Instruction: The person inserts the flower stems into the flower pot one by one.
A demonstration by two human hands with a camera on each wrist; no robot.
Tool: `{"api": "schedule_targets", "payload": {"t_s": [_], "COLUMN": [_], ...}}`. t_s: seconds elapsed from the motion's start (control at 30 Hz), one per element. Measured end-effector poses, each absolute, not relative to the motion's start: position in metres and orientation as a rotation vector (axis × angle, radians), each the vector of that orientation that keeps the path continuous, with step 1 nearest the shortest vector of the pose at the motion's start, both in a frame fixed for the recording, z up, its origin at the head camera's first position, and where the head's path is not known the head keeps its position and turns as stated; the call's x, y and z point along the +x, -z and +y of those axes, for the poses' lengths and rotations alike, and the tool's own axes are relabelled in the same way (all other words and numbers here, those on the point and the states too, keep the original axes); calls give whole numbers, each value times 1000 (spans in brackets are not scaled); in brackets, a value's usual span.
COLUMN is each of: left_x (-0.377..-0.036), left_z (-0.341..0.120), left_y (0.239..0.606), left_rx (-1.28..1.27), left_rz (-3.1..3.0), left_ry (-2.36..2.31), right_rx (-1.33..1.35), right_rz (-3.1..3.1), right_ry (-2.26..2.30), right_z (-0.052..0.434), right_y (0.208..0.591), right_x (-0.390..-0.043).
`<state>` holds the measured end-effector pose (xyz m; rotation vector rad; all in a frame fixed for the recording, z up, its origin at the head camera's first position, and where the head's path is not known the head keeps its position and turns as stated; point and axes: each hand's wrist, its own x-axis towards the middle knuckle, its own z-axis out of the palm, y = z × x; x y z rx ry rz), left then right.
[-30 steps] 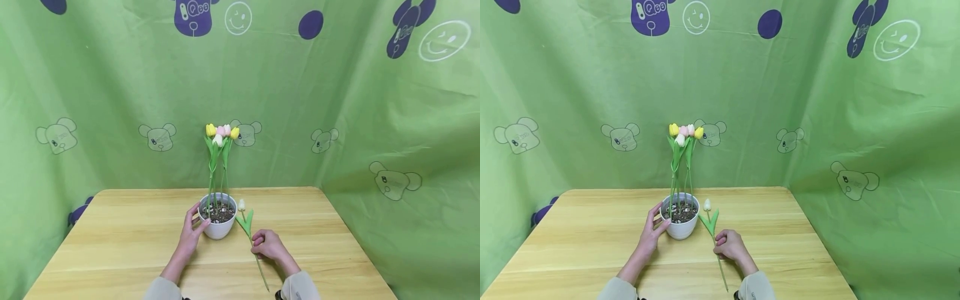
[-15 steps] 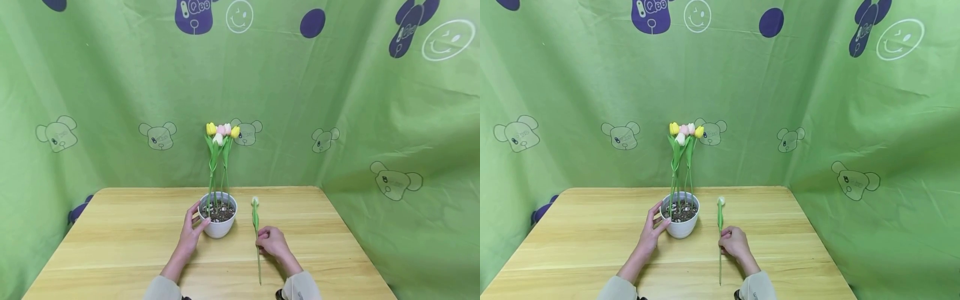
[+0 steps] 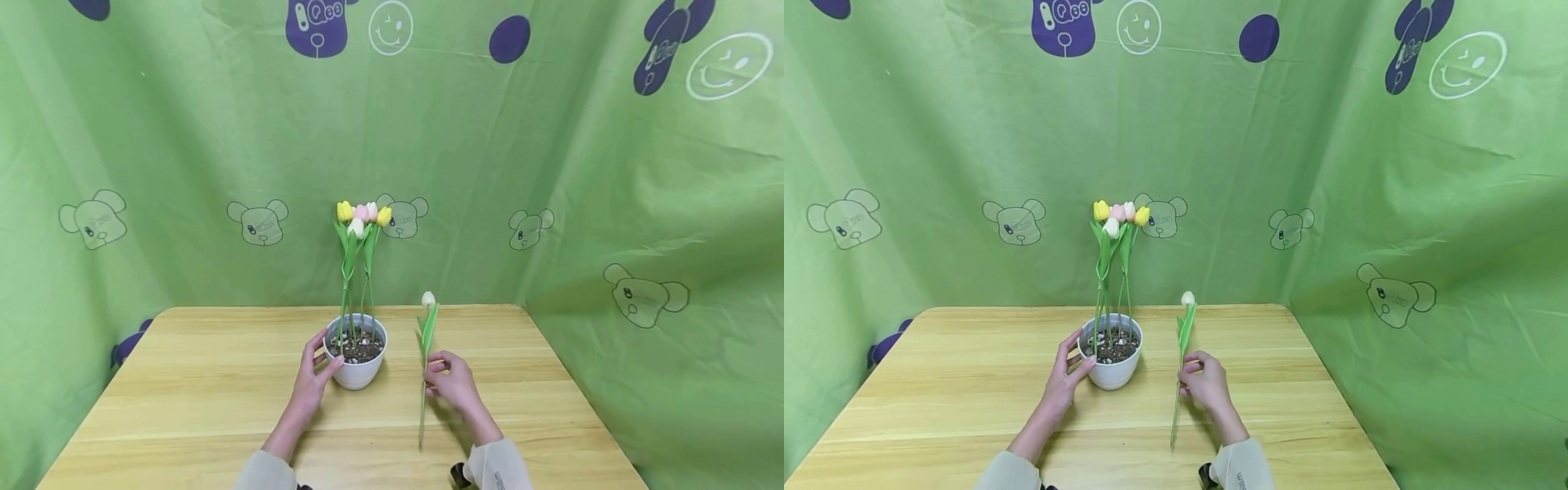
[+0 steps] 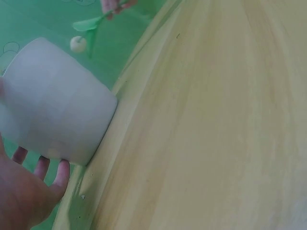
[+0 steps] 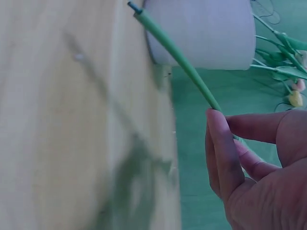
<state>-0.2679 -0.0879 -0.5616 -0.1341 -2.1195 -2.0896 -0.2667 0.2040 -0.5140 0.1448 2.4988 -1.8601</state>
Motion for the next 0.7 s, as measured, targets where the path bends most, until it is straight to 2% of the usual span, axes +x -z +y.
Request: {"api": "schedule_targets", "payload": {"t_s": [0.7], "left_x": [-269], "left_z": [-88], "left_y": [563], "left_rx": [-93], "left_rz": [-2127], "left_ry": [2112], "right_rx": [-88], "right_rz": [2410], "right_ry": [2259], "right_z": [172], "right_y": [444], "right_x": [-289]}}
